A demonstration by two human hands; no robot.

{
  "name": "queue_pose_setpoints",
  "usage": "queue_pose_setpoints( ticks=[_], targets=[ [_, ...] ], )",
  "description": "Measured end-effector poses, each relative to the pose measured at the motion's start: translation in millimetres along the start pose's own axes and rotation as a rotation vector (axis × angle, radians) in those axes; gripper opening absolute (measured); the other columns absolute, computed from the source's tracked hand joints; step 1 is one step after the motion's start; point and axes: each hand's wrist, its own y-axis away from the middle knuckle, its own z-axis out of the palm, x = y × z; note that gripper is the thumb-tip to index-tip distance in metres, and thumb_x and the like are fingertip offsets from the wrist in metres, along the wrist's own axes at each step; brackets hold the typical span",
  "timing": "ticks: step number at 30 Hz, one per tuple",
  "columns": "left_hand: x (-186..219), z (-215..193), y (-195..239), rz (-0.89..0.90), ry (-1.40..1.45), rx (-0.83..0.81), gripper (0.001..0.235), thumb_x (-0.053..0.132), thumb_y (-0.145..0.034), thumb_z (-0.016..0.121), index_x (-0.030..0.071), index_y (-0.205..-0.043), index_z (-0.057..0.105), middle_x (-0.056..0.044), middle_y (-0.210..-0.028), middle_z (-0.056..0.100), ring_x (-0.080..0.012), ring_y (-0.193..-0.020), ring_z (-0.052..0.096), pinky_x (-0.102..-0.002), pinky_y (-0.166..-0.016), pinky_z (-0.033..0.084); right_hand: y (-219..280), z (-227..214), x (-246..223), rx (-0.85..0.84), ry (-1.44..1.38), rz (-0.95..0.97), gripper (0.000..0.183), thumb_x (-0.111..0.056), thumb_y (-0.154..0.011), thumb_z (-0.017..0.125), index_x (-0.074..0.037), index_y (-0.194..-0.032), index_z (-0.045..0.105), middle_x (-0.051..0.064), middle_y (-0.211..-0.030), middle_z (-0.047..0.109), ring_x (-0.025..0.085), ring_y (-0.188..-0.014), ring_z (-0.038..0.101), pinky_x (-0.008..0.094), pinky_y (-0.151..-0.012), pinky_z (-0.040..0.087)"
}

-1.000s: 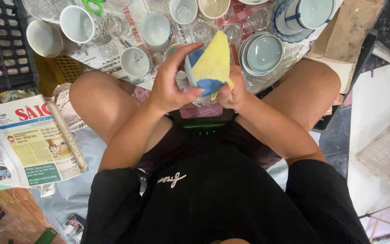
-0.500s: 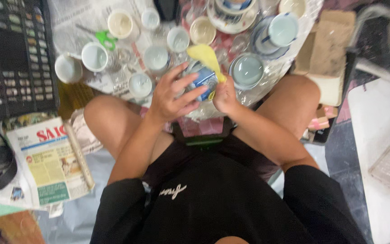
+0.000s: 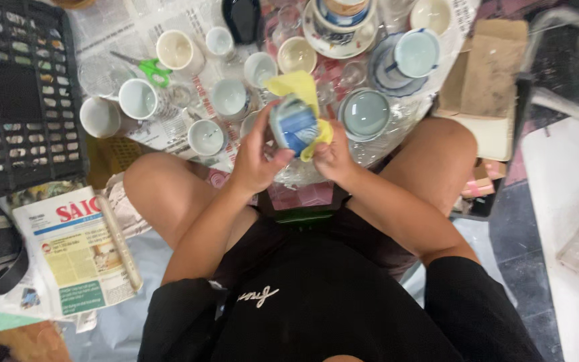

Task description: The person wipes several ceramic cups and mugs with a yellow cloth. They handle each item one at a time, wiping the exterior and interior surfaces, then placing them back on the table.

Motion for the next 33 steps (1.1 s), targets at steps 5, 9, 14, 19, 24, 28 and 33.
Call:
queue_pose_setpoints(
  ticks=[5,9,14,19,24,28,33],
  targets=[
    [24,-12,-12,0.246,-0.490,0.014,0.094,0.017,-0.072,0.088,0.008,-0.152,0.040,-0.019,-0.146,0.056,-0.0343,-0.124,0.065,-0.035,-0.094,0.057,2,-3,6,-0.063,0.046,0.135,0.090,-0.083,-0.095,0.032,0.002,-0.099,0.064,0.005,-0.088,0.067,0.014,-0.081,0.068,0.029,-0.073,0.053],
    [27,-32,-12,0.522,-0.674,-0.092,0.078,0.003,-0.073,0.085,0.020,-0.142,0.054,-0.020,-0.151,0.051,-0.0416,-0.133,0.060,-0.043,-0.105,0.056,6,-1,-8,-0.106,-0.543,0.351,0.115,-0.093,-0.087,0.013,0.004,-0.121,0.064,0.007,-0.106,0.069,0.015,-0.095,0.064,0.029,-0.081,0.054],
    [32,-34,-11,0.626,-0.697,-0.105,0.070,-0.006,-0.073,0.081,0.027,-0.134,0.065,-0.018,-0.148,0.052,-0.0393,-0.133,0.061,-0.047,-0.107,0.057,-11,-10,-67,-0.186,-0.703,0.647,0.091,-0.071,-0.095,0.024,0.002,-0.144,0.050,0.011,-0.138,0.064,0.021,-0.124,0.064,0.033,-0.108,0.051],
    [27,-42,-19,0.599,-0.502,-0.104,0.064,0.008,-0.080,0.087,0.020,-0.136,0.059,-0.022,-0.148,0.051,-0.0403,-0.128,0.064,-0.045,-0.100,0.060,-45,-44,-107,-0.559,-0.243,0.382,0.044,-0.023,-0.103,0.056,0.007,-0.135,0.057,0.017,-0.128,0.069,0.027,-0.115,0.069,0.036,-0.100,0.054],
    [12,-37,-18,0.573,-0.496,-0.050,0.063,0.010,-0.086,0.093,0.021,-0.139,0.060,-0.018,-0.151,0.052,-0.0337,-0.127,0.068,-0.036,-0.091,0.061,-61,-44,-114,-0.611,-0.147,0.299,0.025,-0.006,-0.100,0.058,0.003,-0.123,0.063,0.013,-0.109,0.074,0.020,-0.097,0.075,0.031,-0.087,0.057],
    [10,-36,-23,0.601,-0.602,-0.019,0.068,0.000,-0.075,0.084,0.024,-0.135,0.066,-0.016,-0.149,0.054,-0.0344,-0.129,0.068,-0.036,-0.096,0.063,-62,-36,-109,-0.463,0.019,0.312,0.018,-0.011,-0.100,0.065,0.003,-0.111,0.068,0.010,-0.095,0.076,0.018,-0.081,0.075,0.028,-0.073,0.055],
    [15,-36,-19,0.514,-0.525,0.010,0.069,0.011,-0.075,0.094,0.015,-0.137,0.064,-0.016,-0.144,0.058,-0.0306,-0.119,0.070,-0.037,-0.096,0.062,-47,-31,-84,-0.307,0.031,0.250,0.039,-0.035,-0.108,0.060,0.003,-0.106,0.069,0.008,-0.088,0.074,0.017,-0.070,0.072,0.026,-0.066,0.053]
  ],
)
